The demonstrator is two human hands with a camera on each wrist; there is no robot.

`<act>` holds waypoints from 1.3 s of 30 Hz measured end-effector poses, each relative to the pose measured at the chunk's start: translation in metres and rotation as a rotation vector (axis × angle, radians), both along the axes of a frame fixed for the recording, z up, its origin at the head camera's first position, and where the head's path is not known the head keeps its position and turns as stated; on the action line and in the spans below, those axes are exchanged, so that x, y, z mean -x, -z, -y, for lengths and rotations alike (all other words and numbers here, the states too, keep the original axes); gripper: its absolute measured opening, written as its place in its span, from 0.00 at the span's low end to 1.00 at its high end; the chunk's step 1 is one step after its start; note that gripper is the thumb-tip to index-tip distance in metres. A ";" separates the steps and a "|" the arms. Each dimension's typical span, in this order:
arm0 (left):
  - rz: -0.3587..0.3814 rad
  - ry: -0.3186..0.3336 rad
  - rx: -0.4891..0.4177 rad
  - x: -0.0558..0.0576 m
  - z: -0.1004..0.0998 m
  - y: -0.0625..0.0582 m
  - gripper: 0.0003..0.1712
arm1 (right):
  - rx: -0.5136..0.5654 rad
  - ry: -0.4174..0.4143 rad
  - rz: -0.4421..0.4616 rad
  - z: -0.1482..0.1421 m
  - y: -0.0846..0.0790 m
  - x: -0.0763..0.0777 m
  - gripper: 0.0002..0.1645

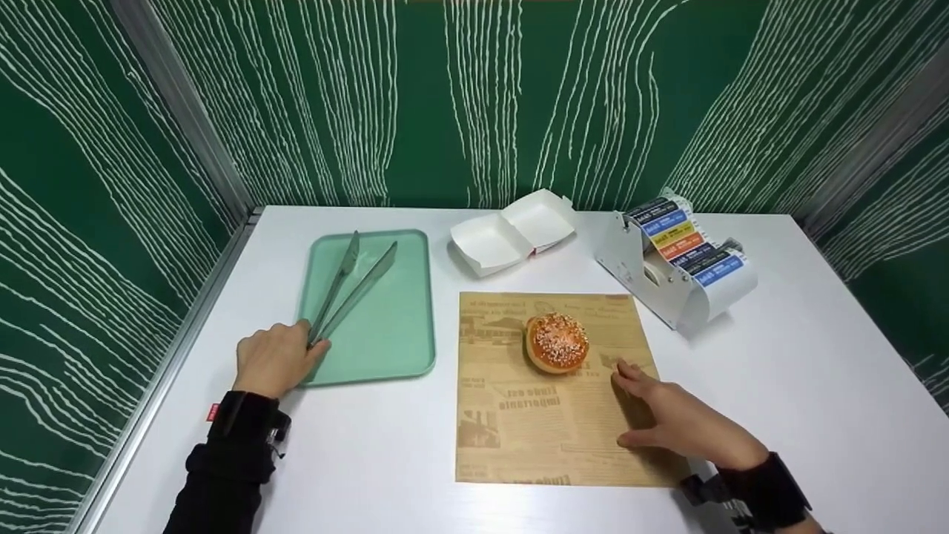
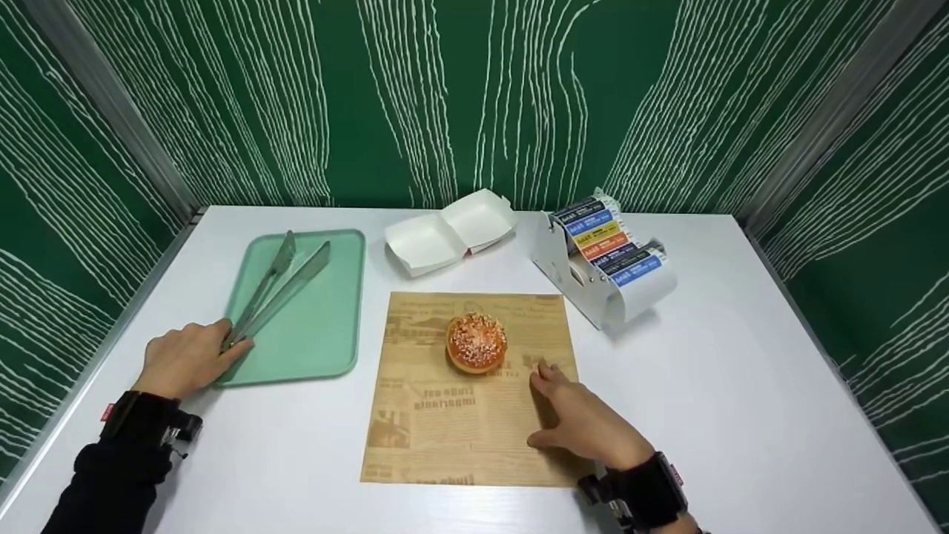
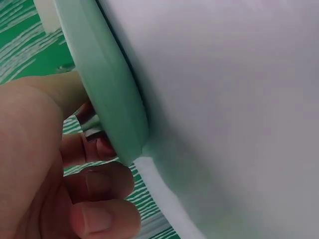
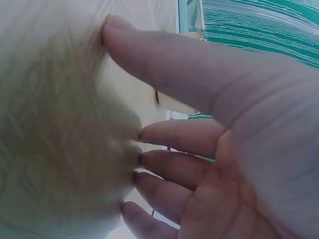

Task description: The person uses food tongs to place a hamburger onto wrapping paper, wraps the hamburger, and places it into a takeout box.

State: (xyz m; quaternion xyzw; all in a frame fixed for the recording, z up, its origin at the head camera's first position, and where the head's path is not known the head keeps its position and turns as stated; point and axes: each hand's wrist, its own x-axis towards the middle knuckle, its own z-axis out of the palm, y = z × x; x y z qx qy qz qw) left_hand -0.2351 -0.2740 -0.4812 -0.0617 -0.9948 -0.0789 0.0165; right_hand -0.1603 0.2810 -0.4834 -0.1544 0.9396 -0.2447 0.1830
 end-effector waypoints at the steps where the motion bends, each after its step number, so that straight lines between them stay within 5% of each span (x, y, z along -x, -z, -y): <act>1: -0.017 -0.001 0.001 -0.001 -0.001 -0.001 0.25 | 0.000 0.003 0.002 0.000 0.000 0.000 0.59; 11: -0.163 0.043 -0.085 0.008 -0.052 -0.017 0.22 | -0.003 0.011 0.015 0.000 0.001 -0.005 0.58; 24: -0.046 0.209 -0.026 0.043 -0.161 -0.011 0.19 | -0.018 0.046 0.059 0.008 0.002 -0.005 0.59; 32: 0.032 0.191 0.026 0.064 -0.187 0.001 0.21 | -0.029 0.063 0.081 0.011 0.002 -0.008 0.58; 39: 0.059 0.170 0.011 0.072 -0.193 0.007 0.16 | -0.026 0.057 0.063 0.012 0.002 -0.009 0.59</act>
